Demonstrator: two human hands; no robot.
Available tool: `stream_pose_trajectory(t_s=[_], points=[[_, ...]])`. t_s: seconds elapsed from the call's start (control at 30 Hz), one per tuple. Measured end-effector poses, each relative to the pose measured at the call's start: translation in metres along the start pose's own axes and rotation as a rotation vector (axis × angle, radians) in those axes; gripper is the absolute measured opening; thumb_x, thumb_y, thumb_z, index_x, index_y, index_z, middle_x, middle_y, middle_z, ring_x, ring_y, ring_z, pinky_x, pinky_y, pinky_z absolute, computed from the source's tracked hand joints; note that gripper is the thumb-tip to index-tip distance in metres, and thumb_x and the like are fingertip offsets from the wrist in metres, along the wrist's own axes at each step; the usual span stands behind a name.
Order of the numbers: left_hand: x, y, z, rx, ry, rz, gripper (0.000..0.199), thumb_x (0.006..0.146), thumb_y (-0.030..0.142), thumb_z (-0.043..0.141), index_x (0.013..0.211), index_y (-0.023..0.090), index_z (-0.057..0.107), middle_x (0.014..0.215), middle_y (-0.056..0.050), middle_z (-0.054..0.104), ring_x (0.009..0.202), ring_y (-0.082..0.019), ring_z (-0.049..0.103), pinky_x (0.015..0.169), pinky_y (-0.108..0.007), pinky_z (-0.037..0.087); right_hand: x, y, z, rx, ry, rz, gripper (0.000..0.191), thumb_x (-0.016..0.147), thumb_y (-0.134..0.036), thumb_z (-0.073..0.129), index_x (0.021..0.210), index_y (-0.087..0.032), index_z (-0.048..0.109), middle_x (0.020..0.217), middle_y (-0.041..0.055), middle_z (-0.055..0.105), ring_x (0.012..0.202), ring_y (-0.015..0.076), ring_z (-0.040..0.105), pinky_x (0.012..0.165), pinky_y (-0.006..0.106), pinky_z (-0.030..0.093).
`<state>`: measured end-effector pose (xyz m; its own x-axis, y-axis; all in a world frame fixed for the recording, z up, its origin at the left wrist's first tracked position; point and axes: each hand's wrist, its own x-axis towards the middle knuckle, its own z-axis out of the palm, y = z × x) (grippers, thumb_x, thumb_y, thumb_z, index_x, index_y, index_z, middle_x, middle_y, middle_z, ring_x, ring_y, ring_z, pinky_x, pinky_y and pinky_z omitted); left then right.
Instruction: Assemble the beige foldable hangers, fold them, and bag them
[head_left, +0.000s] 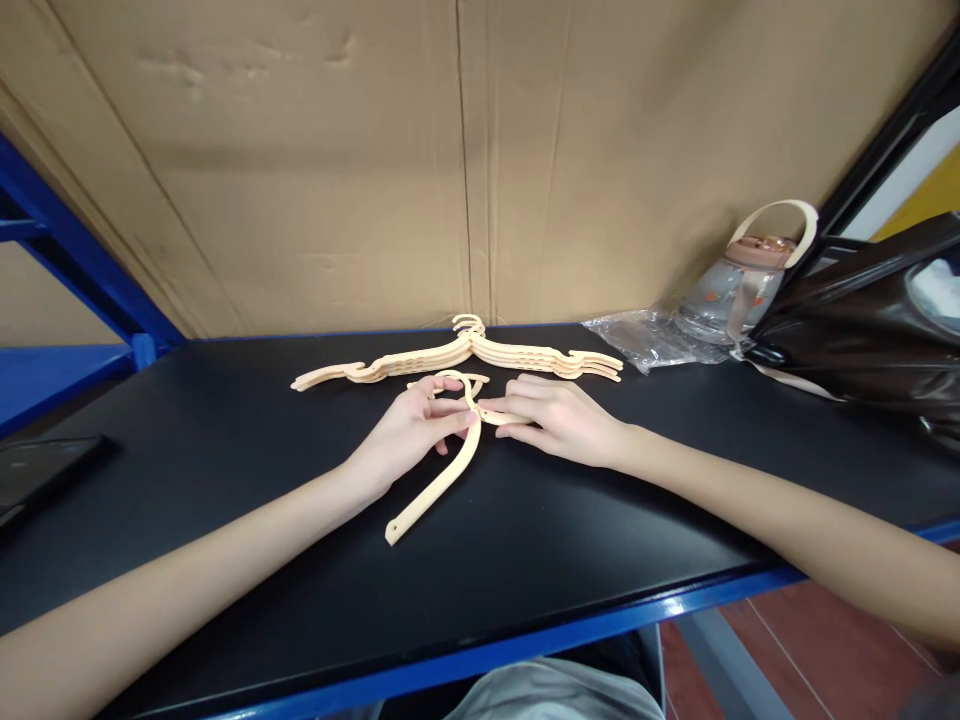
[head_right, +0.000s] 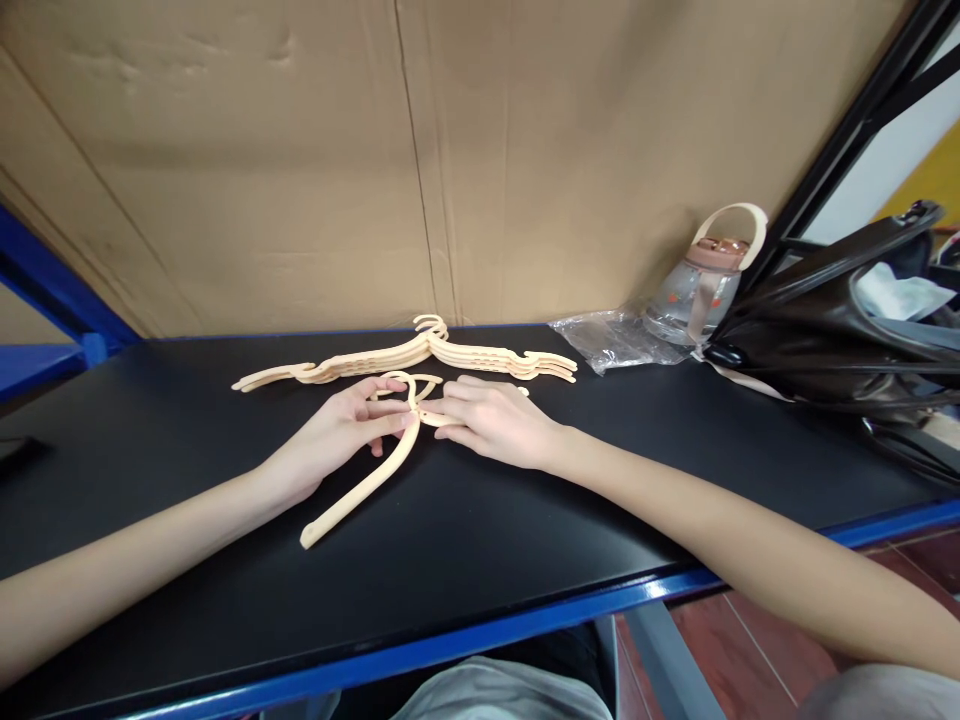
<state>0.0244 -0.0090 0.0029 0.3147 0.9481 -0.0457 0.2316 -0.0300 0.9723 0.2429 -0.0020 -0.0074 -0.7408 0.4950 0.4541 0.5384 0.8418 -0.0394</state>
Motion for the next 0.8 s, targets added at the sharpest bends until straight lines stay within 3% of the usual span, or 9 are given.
stream_pose_trajectory(t_s=[0.1, 0.23, 0.37, 0.5, 0.6, 0.8], points=[[-0.001, 0.002, -0.001, 0.023, -0.041, -0.015, 0.050, 0.076, 0.034, 0.072, 0.120, 0.017, 0.054, 0.087, -0.003, 0.070, 0.074, -0.013, 0.059, 0.053, -0.020, 0.041, -0.001, -0.001, 0.000, 0.014, -0.005, -0.016, 0.034, 0.097, -0.033, 0.046, 0.124, -0.019, 0.060, 0.089, 0.0055, 0.062, 0.083, 0.0177, 0.058, 0.071, 0.029, 0.047], [-0.002, 0.002, -0.003, 0.053, -0.069, 0.011, 0.035, 0.075, 0.035, 0.070, 0.104, 0.016, 0.066, 0.102, -0.007, 0.068, 0.080, -0.016, 0.058, 0.054, -0.021, 0.040, 0.000, -0.002, 0.001, 0.006, 0.029, -0.018, 0.033, 0.097, -0.034, 0.046, 0.122, -0.018, 0.060, 0.089, 0.0063, 0.064, 0.084, 0.0183, 0.059, 0.070, 0.029, 0.048], [-0.003, 0.002, -0.003, 0.053, -0.059, 0.029, 0.031, 0.076, 0.040, 0.068, 0.097, 0.017, 0.068, 0.084, -0.003, 0.064, 0.067, -0.013, 0.052, 0.051, -0.021, 0.037, 0.002, -0.005, 0.002, -0.037, 0.087, -0.004, 0.029, 0.097, -0.033, 0.047, 0.115, -0.016, 0.062, 0.087, 0.0069, 0.065, 0.081, 0.0191, 0.059, 0.066, 0.030, 0.047], [-0.004, 0.004, -0.003, 0.071, -0.067, 0.003, 0.032, 0.077, 0.046, 0.065, 0.089, 0.016, 0.068, 0.065, 0.003, 0.052, 0.057, -0.010, 0.043, 0.048, -0.020, 0.029, 0.002, -0.007, 0.001, -0.030, 0.112, 0.005, 0.022, 0.097, -0.032, 0.047, 0.096, -0.017, 0.063, 0.087, 0.0064, 0.067, 0.080, 0.0185, 0.058, 0.069, 0.030, 0.046], [-0.004, 0.007, -0.002, 0.082, -0.092, 0.023, 0.030, 0.078, 0.047, 0.063, 0.081, 0.017, 0.066, 0.062, 0.004, 0.049, 0.055, -0.009, 0.041, 0.047, -0.020, 0.029, 0.003, -0.008, 0.000, 0.013, 0.108, 0.025, 0.018, 0.096, -0.031, 0.049, 0.092, -0.018, 0.060, 0.088, 0.0058, 0.067, 0.081, 0.0176, 0.059, 0.069, 0.028, 0.046], [-0.004, 0.011, -0.003, 0.100, -0.173, 0.010, 0.031, 0.081, 0.047, 0.058, 0.078, 0.017, 0.058, 0.063, 0.001, 0.059, 0.049, -0.009, 0.042, 0.046, -0.021, 0.031, 0.004, -0.008, 0.002, -0.001, 0.073, 0.032, 0.017, 0.096, -0.031, 0.049, 0.089, -0.018, 0.059, 0.087, 0.0045, 0.066, 0.080, 0.0171, 0.058, 0.069, 0.028, 0.044]])
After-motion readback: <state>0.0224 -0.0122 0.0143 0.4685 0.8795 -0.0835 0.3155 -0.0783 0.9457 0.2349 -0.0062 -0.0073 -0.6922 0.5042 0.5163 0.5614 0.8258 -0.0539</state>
